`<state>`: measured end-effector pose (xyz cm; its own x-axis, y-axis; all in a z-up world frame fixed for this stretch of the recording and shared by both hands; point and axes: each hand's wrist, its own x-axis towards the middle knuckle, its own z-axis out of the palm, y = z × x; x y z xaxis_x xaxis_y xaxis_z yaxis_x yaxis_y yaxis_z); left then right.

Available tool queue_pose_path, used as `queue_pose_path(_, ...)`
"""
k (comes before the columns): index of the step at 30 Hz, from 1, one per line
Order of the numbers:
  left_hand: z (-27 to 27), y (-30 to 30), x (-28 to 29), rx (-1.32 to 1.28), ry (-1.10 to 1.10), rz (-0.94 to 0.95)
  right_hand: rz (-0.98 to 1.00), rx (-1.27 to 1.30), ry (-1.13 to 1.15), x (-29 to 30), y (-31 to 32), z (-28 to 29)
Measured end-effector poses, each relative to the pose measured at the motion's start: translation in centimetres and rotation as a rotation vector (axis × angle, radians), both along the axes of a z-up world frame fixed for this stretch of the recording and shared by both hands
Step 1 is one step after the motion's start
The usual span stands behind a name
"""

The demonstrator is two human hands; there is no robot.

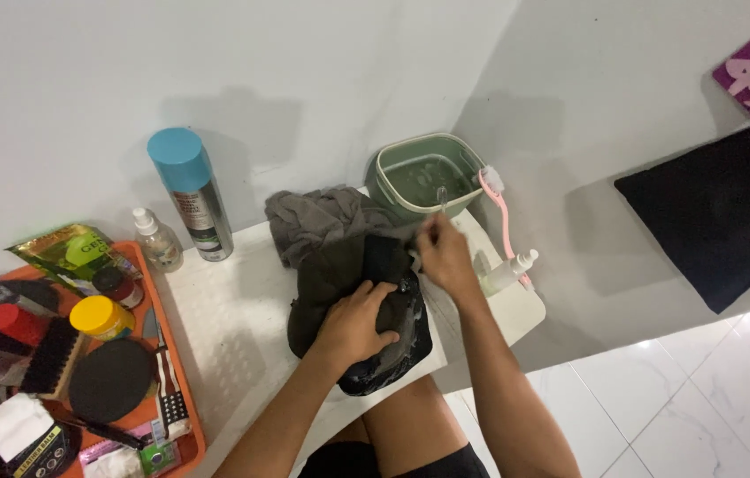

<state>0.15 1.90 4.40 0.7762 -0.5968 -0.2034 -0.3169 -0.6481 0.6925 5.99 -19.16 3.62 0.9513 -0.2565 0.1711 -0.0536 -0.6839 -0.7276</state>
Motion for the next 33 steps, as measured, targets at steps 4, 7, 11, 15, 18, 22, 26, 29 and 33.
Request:
queue_pose_path(4,-0.9,-0.2,0.2,0.082,0.011,-0.005,0.039,0.244,-0.287,-2.0,1.3,6.0)
queue_pose_path(7,-3.0,-0.6,0.3,0.064,0.022,0.043,0.026,0.254,-0.618,-3.6,1.0,10.0)
queue_pose_path(11,-1.8,0.1,0.6,0.107,-0.010,0.048,-0.084,0.181,-0.945,-6.0,0.4,13.9)
queue_pose_path(15,-1.6,0.1,0.8,0.107,-0.034,0.065,-0.016,0.166,-1.057,-8.0,0.0,13.7)
queue_pose_path(18,0.4,0.3,0.4,0.095,0.005,0.071,0.087,0.233,-0.828,-9.8,-0.2,11.0)
queue_pose_path(22,-0.7,0.4,0.8,0.097,0.004,0.088,0.159,0.334,-0.643,-11.1,-0.6,7.2)
queue_pose_path(26,-1.1,0.3,1.1,0.103,0.033,0.075,0.276,0.140,-0.415,-12.2,-0.6,5.5)
queue_pose_path(29,-1.2,0.2,1.3,0.133,0.028,0.067,0.354,0.079,-0.176,-12.8,1.3,5.5)
queue_pose_path(33,-0.7,0.2,1.1,0.139,0.046,0.069,0.466,-0.155,0.163,-12.6,4.3,6.8)
